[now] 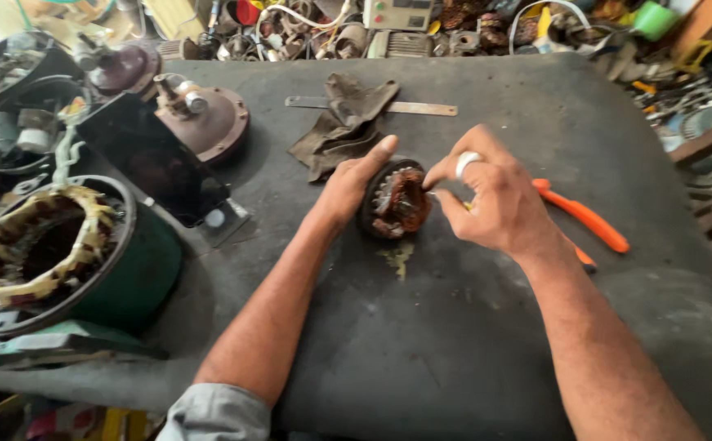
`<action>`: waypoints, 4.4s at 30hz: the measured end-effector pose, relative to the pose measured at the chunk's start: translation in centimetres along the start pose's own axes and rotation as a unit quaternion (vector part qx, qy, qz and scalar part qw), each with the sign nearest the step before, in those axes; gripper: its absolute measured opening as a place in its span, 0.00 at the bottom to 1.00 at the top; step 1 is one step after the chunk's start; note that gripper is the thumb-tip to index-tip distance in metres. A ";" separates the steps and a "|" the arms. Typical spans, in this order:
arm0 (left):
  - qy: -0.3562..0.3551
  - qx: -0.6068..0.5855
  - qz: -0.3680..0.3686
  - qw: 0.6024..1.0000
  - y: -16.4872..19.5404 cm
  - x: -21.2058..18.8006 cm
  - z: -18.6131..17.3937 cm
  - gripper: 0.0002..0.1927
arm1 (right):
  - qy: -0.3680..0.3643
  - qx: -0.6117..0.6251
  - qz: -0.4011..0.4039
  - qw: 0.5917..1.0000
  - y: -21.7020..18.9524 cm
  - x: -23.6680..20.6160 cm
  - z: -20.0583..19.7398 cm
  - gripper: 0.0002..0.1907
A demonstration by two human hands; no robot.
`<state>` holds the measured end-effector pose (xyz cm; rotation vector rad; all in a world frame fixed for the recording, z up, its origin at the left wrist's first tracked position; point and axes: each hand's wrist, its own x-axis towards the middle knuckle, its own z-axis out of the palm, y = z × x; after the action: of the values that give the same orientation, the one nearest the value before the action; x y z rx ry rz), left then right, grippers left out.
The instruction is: The person uses a screwdriver and pliers to scrape and remove material from a small cylindrical electrical component on a workbench. They repeatedly rotate the component and alternate between tools to clean its surface. A second person sits nearby and observes.
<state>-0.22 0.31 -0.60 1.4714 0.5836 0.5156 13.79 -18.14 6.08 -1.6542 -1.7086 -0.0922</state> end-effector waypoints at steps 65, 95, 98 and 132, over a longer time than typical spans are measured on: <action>0.188 -0.073 -0.005 0.979 0.4 0.5 -0.4 0.20 | -0.153 -0.009 0.138 0.979 1.4 0.3 1.1 0.14; 0.188 -0.196 -0.022 0.962 -0.5 2.1 -1.1 0.15 | 0.045 -0.187 0.033 0.981 0.2 -2.7 6.1 0.09; 0.149 -0.280 -0.063 0.946 -0.4 2.0 -1.7 0.16 | 0.072 -0.165 -0.003 0.984 0.3 -2.4 6.2 0.17; 0.206 0.313 0.109 0.921 3.6 -3.4 3.2 0.18 | -0.032 0.337 0.462 0.820 -0.9 -0.8 6.1 0.11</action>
<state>-0.58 -4.19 3.19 2.0692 0.9838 0.8802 10.19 -15.75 1.68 -1.7113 -0.6532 0.9293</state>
